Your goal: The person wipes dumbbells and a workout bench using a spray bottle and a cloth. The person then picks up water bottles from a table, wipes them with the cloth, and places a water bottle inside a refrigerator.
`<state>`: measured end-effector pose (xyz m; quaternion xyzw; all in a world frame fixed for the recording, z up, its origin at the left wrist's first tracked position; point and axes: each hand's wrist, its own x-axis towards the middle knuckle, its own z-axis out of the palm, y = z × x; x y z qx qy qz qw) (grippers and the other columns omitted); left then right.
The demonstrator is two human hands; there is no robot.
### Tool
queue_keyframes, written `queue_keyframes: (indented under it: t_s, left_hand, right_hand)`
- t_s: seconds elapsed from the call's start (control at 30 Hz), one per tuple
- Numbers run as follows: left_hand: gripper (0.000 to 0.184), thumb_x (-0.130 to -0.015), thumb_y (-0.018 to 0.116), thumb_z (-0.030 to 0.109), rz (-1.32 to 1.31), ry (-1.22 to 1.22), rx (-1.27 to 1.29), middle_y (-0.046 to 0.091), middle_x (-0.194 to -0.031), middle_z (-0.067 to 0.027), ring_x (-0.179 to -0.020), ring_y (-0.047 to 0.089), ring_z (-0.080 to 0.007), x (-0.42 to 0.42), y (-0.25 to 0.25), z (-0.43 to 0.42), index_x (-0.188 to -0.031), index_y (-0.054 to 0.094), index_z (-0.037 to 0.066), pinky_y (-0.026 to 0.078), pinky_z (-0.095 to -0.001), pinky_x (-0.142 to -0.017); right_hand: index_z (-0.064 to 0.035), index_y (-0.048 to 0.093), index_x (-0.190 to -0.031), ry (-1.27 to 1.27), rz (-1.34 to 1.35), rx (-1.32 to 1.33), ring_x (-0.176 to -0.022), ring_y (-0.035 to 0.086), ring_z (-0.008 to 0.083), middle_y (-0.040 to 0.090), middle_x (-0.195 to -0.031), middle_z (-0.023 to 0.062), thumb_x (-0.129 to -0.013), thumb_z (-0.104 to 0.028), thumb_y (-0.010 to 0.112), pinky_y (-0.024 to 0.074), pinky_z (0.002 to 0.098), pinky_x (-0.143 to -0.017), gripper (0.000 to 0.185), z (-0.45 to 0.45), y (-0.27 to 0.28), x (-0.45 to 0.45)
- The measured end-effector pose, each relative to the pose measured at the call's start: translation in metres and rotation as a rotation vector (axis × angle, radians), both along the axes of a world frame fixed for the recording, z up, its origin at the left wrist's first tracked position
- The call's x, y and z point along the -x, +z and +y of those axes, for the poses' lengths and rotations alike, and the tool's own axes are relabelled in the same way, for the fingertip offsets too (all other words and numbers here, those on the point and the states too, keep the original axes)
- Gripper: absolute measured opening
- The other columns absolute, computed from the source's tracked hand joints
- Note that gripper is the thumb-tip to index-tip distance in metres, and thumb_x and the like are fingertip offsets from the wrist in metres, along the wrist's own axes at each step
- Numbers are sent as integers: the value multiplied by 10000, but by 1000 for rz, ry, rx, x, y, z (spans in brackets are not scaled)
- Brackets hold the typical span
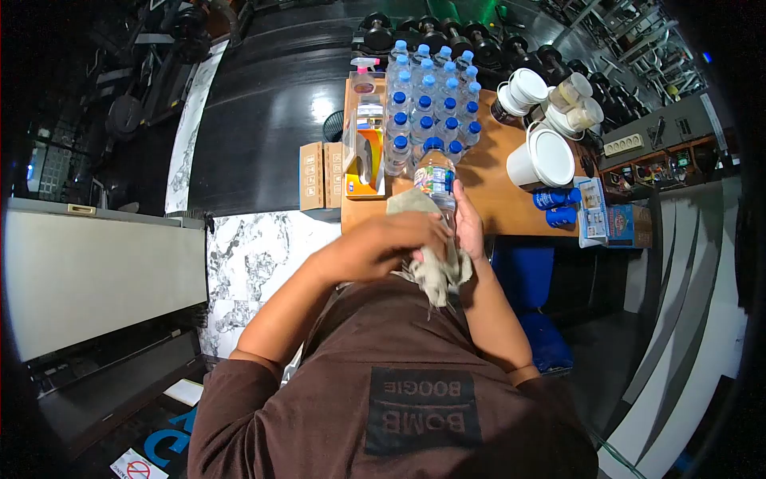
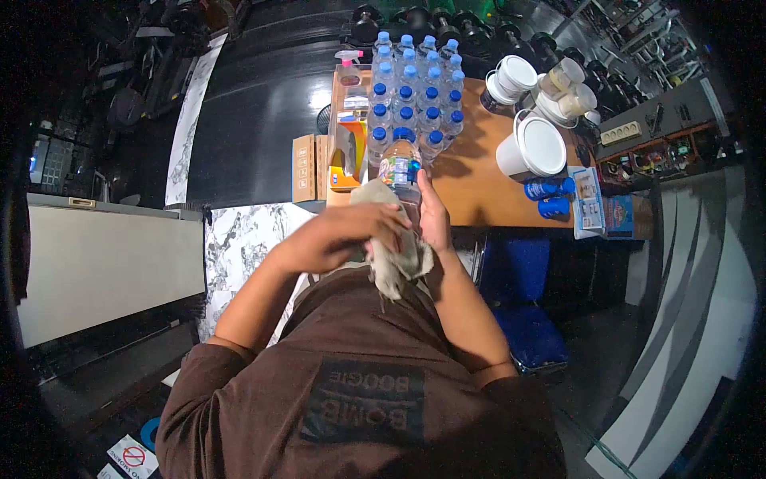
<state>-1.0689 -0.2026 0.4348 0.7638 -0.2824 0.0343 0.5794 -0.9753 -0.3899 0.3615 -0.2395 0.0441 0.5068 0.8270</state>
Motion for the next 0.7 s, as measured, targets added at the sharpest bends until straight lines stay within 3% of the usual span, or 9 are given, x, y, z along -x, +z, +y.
queue_keyframes:
  t_s: [0.07, 0.1, 0.17, 0.33, 0.37, 0.43, 0.53, 0.57, 0.7]
  left_hand:
    - [304, -801, 648, -122, -36, 162, 36, 720, -1163, -104, -1210, 660, -323, -10, -5, 6, -1061, 688, 30, 465, -459, -1107]
    - [350, -791, 633, -153, -107, 223, 36, 720, -1164, -98, -1211, 658, -329, -20, -8, 10, -1080, 691, 36, 475, -457, -1098]
    - [376, -784, 632, -168, -2, 334, 50, 723, -1151, -99, -1247, 646, -332, -22, -8, 11, -1092, 692, 38, 474, -455, -1105]
    - [381, -765, 605, -146, -16, 124, -46, 717, -1147, -115, -1315, 611, -355, 3, -19, -5, -1092, 678, 36, 343, -545, -1236]
    - [380, -759, 599, -142, -72, 23, -20, 717, -1145, -114, -1304, 615, -353, 6, -14, -9, -1086, 684, 32, 343, -541, -1239]
    - [389, -744, 600, -147, -52, -40, -27, 720, -1141, -120, -1297, 619, -351, 13, -10, -13, -1079, 691, 28, 367, -536, -1224]
    - [463, -689, 596, -199, -29, 68, 46, 705, -1134, -137, -1218, 651, -347, 7, -13, -2, -1088, 686, 18, 473, -466, -1102]
    - [426, -719, 607, -203, -36, 131, 24, 708, -1135, -137, -1220, 650, -361, 2, -7, 5, -1077, 684, 15, 474, -476, -1074]
    - [383, -758, 609, -165, -27, 215, 47, 716, -1190, -141, -1309, 621, -350, -7, -13, 10, -1081, 701, 18, 433, -471, -1151]
  right_hand:
    - [21, 543, -1404, 120, 108, -212, -918, 749, 320, 714, -1171, 233, -1042, -670, 406, 631, 457, -767, 792, 1, -13, -4]
    - [44, 523, -1423, 56, -228, 135, -925, 749, 326, 699, -1209, 252, -1051, -657, 396, 625, 430, -796, 803, -1, -16, -4]
    - [41, 554, -1389, 28, -57, -70, -919, 748, 316, 713, -1173, 241, -1042, -665, 414, 625, 418, -791, 799, 8, -32, -4]
    - [-7, 635, -1270, 205, 53, -144, -915, 737, 279, 738, -1084, 188, -989, -701, 517, 620, 425, -788, 758, -6, -26, -12]
    - [-20, 609, -1302, 11, 174, -83, -932, 736, 277, 731, -1124, 174, -1010, -679, 498, 618, 444, -798, 729, -1, -16, -7]
    - [-12, 566, -1340, -170, -229, 163, -969, 735, 279, 714, -1181, 171, -1032, -656, 472, 614, 465, -830, 720, 1, -40, -15]
    - [0, 511, -1389, -180, -194, 131, -1010, 731, 311, 694, -1221, 196, -1056, -627, 441, 607, 481, -881, 713, 4, -75, -19]
    - [11, 489, -1412, 49, 48, -135, -1018, 729, 360, 686, -1220, 224, -1058, -620, 437, 603, 485, -916, 725, 2, -25, -7]
    - [-10, 500, -1404, -7, 120, -164, -999, 731, 396, 678, -1222, 234, -1046, -638, 447, 617, 518, -884, 724, 8, -24, -4]
